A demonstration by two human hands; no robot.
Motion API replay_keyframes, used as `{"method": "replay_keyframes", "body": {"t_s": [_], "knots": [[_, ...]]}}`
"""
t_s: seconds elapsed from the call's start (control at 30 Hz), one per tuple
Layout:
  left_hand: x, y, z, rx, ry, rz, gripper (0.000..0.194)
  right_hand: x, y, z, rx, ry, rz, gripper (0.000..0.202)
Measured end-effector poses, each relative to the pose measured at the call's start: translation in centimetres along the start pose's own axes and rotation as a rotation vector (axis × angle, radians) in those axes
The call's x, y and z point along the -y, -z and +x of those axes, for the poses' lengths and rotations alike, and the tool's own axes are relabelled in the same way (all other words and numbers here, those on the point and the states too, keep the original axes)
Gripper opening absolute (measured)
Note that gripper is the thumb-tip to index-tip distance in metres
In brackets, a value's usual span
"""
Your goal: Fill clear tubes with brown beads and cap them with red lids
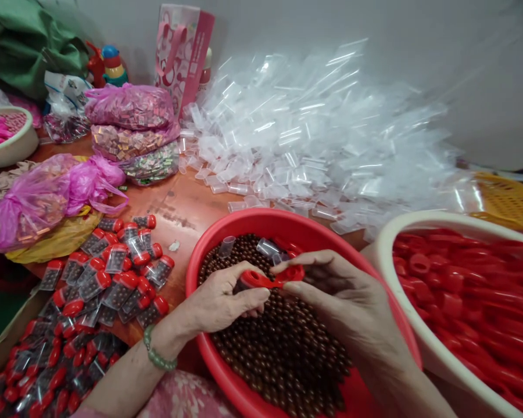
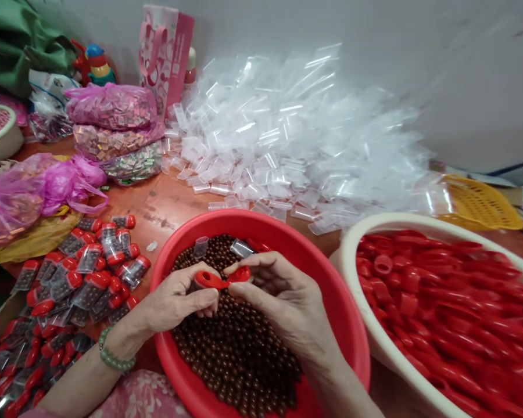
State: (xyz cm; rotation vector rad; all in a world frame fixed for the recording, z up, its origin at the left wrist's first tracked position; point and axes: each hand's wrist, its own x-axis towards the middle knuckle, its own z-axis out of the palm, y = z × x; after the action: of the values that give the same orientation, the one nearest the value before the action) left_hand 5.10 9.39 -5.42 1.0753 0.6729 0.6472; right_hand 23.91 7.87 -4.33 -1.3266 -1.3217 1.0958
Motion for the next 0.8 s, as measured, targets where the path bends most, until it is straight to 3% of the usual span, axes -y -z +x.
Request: {"method": "replay_keyframes", "body": {"t_s": [0.1, 0.2, 0.27, 0.37, 0.6, 0.8], "knots": [[0.2, 0.1, 0.0, 0.04, 0.054, -0.045, 0.036, 0.0, -0.5, -0.3, 0.063, 0.224, -0.265, 0.024], [0.4, 0.2, 0.1, 0.038, 0.066, -0.089, 0.042, 0.2, -0.9, -0.4, 0.22, 0.52, -0.557, 0.046], [0.4, 0.2, 0.1, 0.035, 0.078, -0.124, 0.046, 0.3, -1.2, -0.5, 0.28, 0.633, -0.716, 0.061], [0.3, 0.0, 0.1, 0.028, 0.082, -0.193, 0.048, 0.3, -1.9, -0.6, 0.277, 0.696, -0.898, 0.064], [0.2, -0.4, 0.0, -0.078, 0.051, -0.279, 0.045, 0.4, -3.4, -0.8, 0.139, 0.877, -1.103, 0.046], [0.0, -0.5, -0.1, -0.151, 0.04, -0.265, 0.05, 0.6, -4.0, -0.2, 0.161, 0.939, -1.186, 0.048]]}}
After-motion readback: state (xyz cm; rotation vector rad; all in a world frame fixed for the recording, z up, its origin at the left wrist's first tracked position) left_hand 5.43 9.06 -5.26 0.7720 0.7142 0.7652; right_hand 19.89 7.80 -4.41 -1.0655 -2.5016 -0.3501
